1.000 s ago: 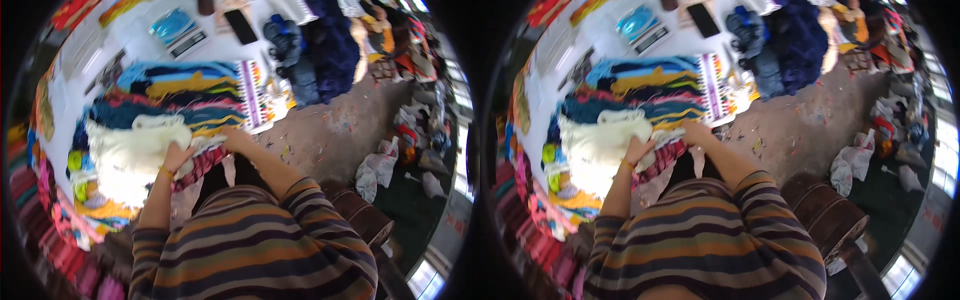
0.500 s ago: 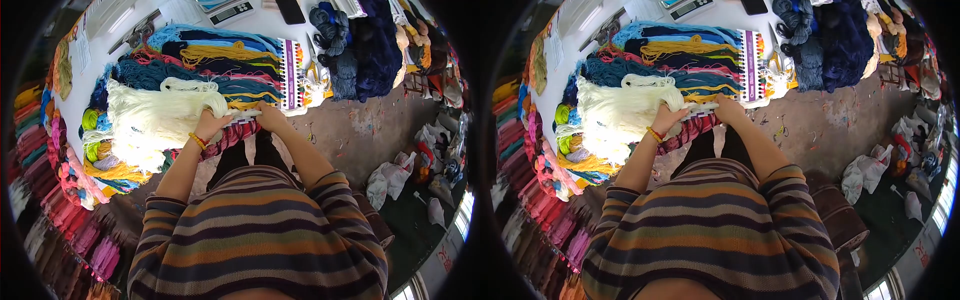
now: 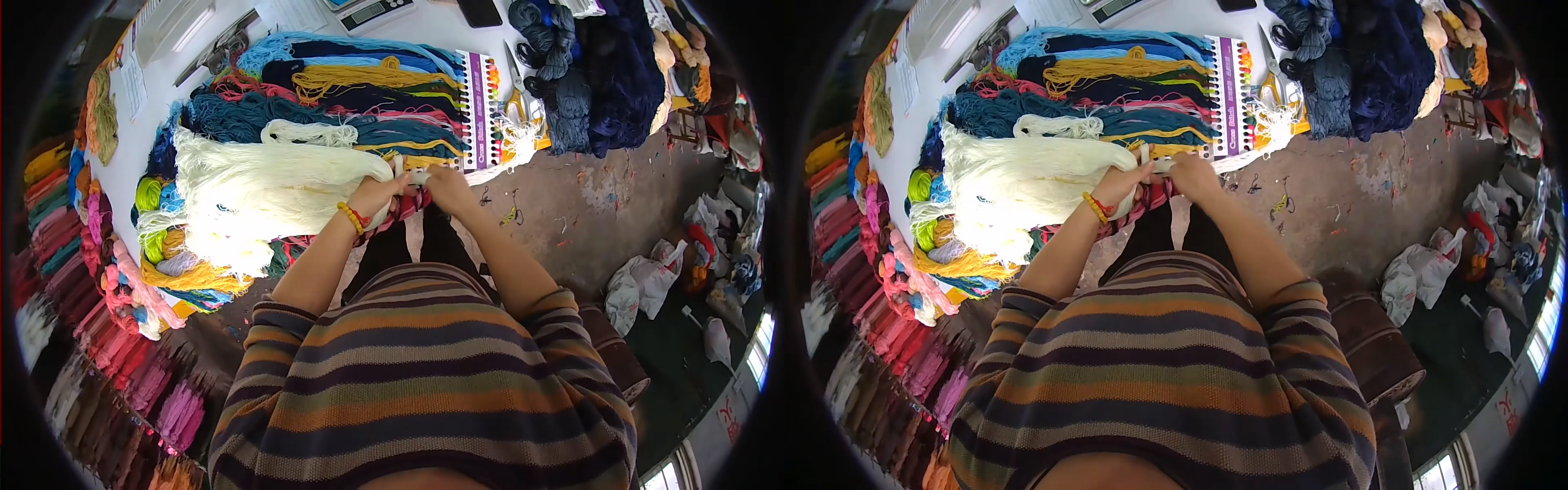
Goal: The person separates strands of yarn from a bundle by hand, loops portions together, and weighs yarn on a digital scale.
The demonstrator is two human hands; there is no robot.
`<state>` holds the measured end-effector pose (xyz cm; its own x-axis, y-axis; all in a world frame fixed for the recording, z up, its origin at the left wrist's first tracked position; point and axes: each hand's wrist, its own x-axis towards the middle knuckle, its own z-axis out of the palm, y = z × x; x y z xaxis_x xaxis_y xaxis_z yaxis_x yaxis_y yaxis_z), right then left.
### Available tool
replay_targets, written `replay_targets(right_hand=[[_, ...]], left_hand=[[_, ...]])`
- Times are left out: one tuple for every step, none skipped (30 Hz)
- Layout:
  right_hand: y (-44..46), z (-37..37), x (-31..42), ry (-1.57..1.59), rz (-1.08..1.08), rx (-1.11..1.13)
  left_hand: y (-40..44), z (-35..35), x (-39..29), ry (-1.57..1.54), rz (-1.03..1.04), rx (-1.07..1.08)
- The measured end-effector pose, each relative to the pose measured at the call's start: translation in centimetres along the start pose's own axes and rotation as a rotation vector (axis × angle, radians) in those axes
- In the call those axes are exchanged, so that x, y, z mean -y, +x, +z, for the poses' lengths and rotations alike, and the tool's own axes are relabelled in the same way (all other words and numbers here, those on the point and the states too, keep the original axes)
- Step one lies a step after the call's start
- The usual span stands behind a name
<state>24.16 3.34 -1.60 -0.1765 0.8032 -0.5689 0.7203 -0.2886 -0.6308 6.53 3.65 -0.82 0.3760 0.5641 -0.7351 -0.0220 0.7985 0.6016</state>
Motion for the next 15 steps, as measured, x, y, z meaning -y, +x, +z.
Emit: replay_targets(right_hand=[[-1.1, -0.2, 1.6, -0.102, -0.011, 0.115], [-2.3, -0.2, 2.7, -0.153, -0.110, 0.180], [-3.4, -0.4, 3.5, -0.204, -0.209, 0.244], [-4.2, -0.7, 3.9, -0.240, -0.322, 0.276], [-4.0, -0.8, 3.7, -0.237, -0.322, 0.275], [-3.8, -1.0, 3.4, -0.139, -0.362, 0.139], [-3.4, -1.3, 3.2, -0.041, -0.400, 0.004], [-2.6, -1.8, 3.0, -0.153, -0.258, -0.038], [-1.4, -1.8, 2.0, -0.136, -0.269, -0.108], [-0.5, -1.7, 1.4, -0.119, -0.278, -0.179], [0.0, -1.4, 1.0, -0.126, -0.338, -0.170], [0.5, -1.1, 0.8, -0.121, -0.337, -0.170], [1.0, -0.6, 0.6, -0.166, -0.467, -0.071], [1.5, 0.0, 0.4, -0.210, -0.597, 0.029], [1.8, 0.5, 0.4, -0.229, -0.593, 0.041]], left_hand=[[0.1, -0.2, 0.2, 0.058, 0.012, 0.015], [0.1, -0.2, 0.2, 0.116, 0.026, 0.029], [0.1, -0.1, 0.2, 0.118, 0.025, 0.031], [0.0, 0.0, 0.3, 0.015, 0.026, 0.035], [0.0, 0.0, 0.3, -0.088, 0.026, 0.037], [0.2, -0.2, -0.1, -0.158, 0.030, 0.098], [0.0, -0.3, -0.3, -0.157, 0.027, 0.096], [-0.2, -0.5, -0.7, -0.053, -0.012, 0.085], [-0.7, -0.2, -1.5, 0.052, -0.053, 0.076], [-0.6, -0.3, -1.5, 0.055, -0.059, 0.077], [-0.5, -0.4, -1.4, 0.032, -0.051, 0.096], [-0.4, -0.4, -1.5, 0.008, -0.045, 0.113], [-0.5, -0.2, -1.5, 0.010, -0.050, 0.111], [-0.7, 0.0, -1.5, -0.062, -0.023, 0.096], [-1.0, 0.1, -1.5, -0.133, 0.005, 0.082]])
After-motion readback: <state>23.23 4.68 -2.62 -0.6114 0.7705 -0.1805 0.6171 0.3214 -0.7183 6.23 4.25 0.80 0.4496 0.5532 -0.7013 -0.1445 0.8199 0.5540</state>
